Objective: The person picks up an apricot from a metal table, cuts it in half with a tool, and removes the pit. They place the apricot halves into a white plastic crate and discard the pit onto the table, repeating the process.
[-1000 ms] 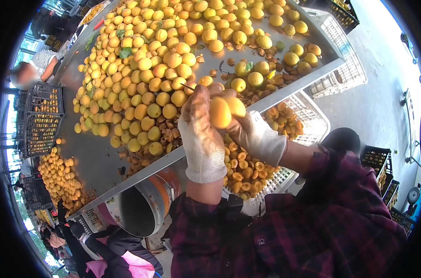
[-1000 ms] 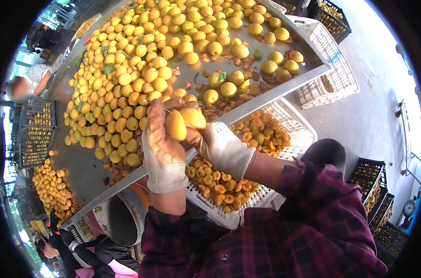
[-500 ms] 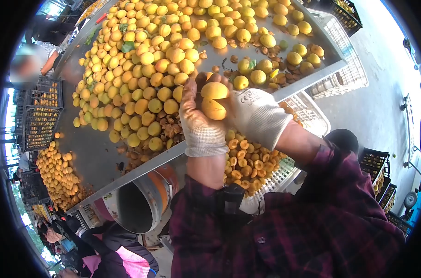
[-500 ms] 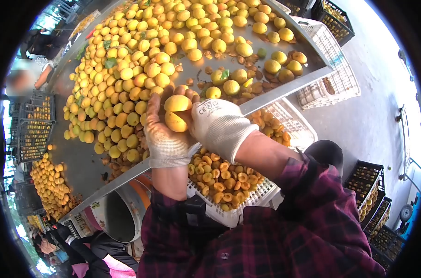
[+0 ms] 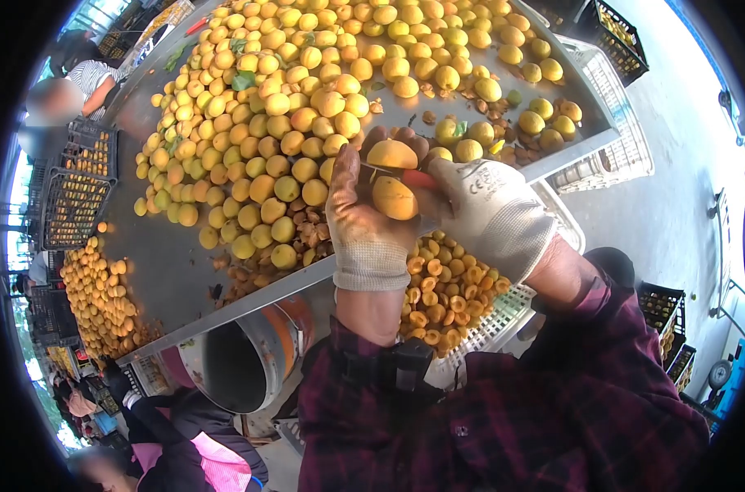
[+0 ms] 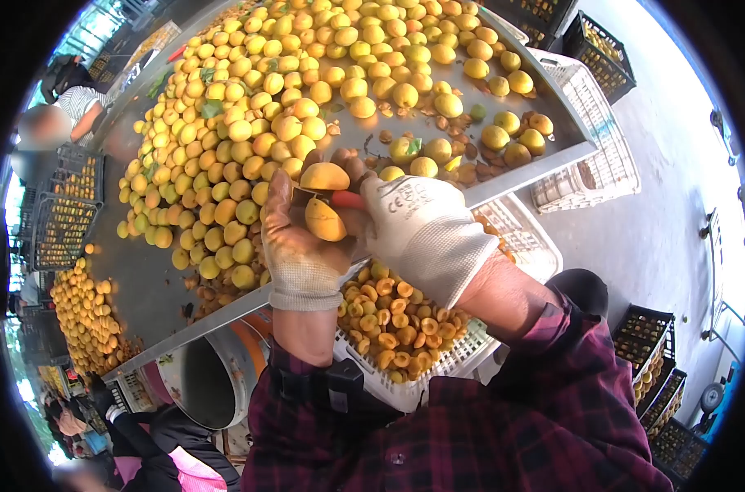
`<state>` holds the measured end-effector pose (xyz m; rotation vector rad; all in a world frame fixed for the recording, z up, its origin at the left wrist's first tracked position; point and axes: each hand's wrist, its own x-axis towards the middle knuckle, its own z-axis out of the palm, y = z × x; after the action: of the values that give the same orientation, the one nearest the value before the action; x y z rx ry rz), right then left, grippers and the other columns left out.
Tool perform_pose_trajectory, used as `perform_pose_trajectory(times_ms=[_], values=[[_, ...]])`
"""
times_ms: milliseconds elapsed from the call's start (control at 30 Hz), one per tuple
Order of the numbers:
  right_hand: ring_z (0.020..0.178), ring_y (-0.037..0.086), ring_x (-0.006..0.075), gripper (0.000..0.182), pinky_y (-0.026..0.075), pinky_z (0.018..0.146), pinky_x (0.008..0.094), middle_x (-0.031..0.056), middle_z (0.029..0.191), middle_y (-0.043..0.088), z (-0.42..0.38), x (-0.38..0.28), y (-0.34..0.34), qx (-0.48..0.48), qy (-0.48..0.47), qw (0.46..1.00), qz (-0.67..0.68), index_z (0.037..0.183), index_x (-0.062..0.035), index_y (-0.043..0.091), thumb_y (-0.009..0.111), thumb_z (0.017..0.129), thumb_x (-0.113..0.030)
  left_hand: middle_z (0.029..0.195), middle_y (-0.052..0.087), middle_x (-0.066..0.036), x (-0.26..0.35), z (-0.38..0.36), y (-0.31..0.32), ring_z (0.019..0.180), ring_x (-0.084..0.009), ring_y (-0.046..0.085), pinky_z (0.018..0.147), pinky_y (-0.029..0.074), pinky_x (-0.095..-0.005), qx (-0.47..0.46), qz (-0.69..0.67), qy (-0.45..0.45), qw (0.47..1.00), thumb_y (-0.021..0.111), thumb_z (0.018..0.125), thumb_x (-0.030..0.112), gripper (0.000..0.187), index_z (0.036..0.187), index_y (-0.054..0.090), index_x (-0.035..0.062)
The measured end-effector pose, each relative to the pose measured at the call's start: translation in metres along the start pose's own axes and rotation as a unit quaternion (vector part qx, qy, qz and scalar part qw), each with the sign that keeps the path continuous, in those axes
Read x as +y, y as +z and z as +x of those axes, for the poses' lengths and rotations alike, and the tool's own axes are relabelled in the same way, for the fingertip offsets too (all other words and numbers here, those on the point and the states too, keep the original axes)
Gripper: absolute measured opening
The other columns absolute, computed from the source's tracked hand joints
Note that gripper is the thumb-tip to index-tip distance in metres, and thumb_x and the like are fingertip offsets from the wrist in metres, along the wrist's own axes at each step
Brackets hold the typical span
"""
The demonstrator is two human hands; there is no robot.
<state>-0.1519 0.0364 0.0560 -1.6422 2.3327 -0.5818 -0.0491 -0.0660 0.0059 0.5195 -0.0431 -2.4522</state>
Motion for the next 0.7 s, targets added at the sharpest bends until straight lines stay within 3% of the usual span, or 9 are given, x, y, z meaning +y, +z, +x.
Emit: perform_pose_trajectory(times_ms=[133,233,333,400,533,600,633,667,700], values=[[0.082,0.066,0.0377,0.022,0.051,0.069,0.0442,0.0192,0.082,0.066,0.004,-0.002,-0.006,-0.020,0.030,0.997,0.073,0.104,-0.0053,0.064,0.066,0.091,-0.023,0.123,0.063,-0.018,0.005,-0.006,0.006,0.112,-0.0324,0.062,0.099,0.050,-0.0502,0.020,0.070,0.010,0.997,0.048,0.099,0.050,0.055,0.126,0.058,0.0036],[0.080,0.068,0.0336,0.023,0.051,0.069,0.0397,0.0193,0.084,0.066,0.004,0.000,-0.004,-0.026,0.034,0.994,0.103,0.107,-0.0035,0.065,0.069,0.091,-0.020,0.117,0.065,-0.009,0.002,-0.003,0.002,0.111,-0.0295,0.061,0.093,0.049,-0.0572,-0.002,0.046,-0.008,0.999,0.060,0.091,0.051,0.052,0.129,0.055,0.0153],[0.074,0.068,0.0257,0.023,0.050,0.067,0.0354,0.0170,0.082,0.067,0.004,0.005,-0.006,-0.059,0.079,0.984,0.151,0.105,-0.0019,0.066,0.070,0.091,-0.019,0.113,0.066,-0.011,0.000,-0.003,0.004,0.108,-0.0296,0.063,0.093,0.050,-0.0545,0.009,0.039,0.006,0.999,0.059,0.093,0.047,0.049,0.127,0.057,0.0107],[0.070,0.064,0.0160,0.022,0.049,0.065,0.0320,0.0141,0.080,0.068,-0.001,0.011,-0.016,-0.038,0.008,0.966,0.254,0.105,-0.0012,0.068,0.071,0.091,-0.018,0.112,0.067,-0.013,-0.003,-0.001,0.001,0.106,-0.0292,0.064,0.093,0.052,-0.0511,0.010,0.043,0.026,0.999,0.058,0.097,0.038,0.042,0.123,0.058,0.0053],[0.073,0.060,0.0067,0.025,0.051,0.067,0.0297,0.0068,0.080,0.070,-0.005,0.016,-0.027,-0.058,0.053,0.950,0.302,0.105,0.0002,0.069,0.074,0.090,-0.020,0.111,0.067,-0.015,-0.004,0.000,-0.012,0.106,-0.0294,0.064,0.094,0.053,-0.0478,0.011,0.046,0.018,0.999,0.057,0.098,0.027,0.034,0.120,0.059,0.0011],[0.074,0.064,0.0126,0.029,0.051,0.067,0.0321,0.0107,0.080,0.069,-0.005,0.017,-0.023,-0.050,0.062,0.937,0.340,0.103,-0.0011,0.070,0.076,0.087,-0.025,0.114,0.066,-0.017,-0.003,0.003,-0.023,0.107,-0.0293,0.064,0.095,0.053,-0.0468,-0.091,0.054,-0.035,0.994,0.059,0.097,0.022,0.032,0.121,0.058,0.0010],[0.074,0.068,0.0184,0.033,0.051,0.066,0.0345,0.0145,0.080,0.068,-0.006,0.017,-0.020,-0.041,0.064,0.924,0.374,0.100,-0.0024,0.070,0.078,0.084,-0.030,0.114,0.066,-0.017,-0.008,0.004,-0.026,0.107,-0.0293,0.064,0.095,0.053,-0.0468,-0.090,0.056,-0.042,0.994,0.059,0.097,0.022,0.032,0.121,0.058,0.0010],[0.074,0.069,0.0243,0.043,0.052,0.067,0.0371,0.0162,0.079,0.067,-0.011,0.017,-0.016,-0.028,0.068,0.955,0.286,0.100,-0.0004,0.066,0.079,0.081,-0.037,0.115,0.065,-0.016,-0.013,0.003,-0.025,0.108,-0.0291,0.064,0.095,0.053,-0.0461,-0.085,0.073,-0.016,0.994,0.059,0.098,0.021,0.032,0.122,0.058,0.0011],[0.074,0.069,0.0243,0.043,0.052,0.067,0.0371,0.0162,0.079,0.067,-0.012,0.019,-0.010,-0.025,0.074,0.955,0.288,0.100,-0.0004,0.066,0.079,0.081,-0.037,0.116,0.065,-0.016,-0.019,0.003,-0.024,0.109,-0.0289,0.063,0.095,0.053,-0.0455,-0.080,0.089,0.010,0.993,0.058,0.098,0.020,0.032,0.123,0.058,0.0012]])
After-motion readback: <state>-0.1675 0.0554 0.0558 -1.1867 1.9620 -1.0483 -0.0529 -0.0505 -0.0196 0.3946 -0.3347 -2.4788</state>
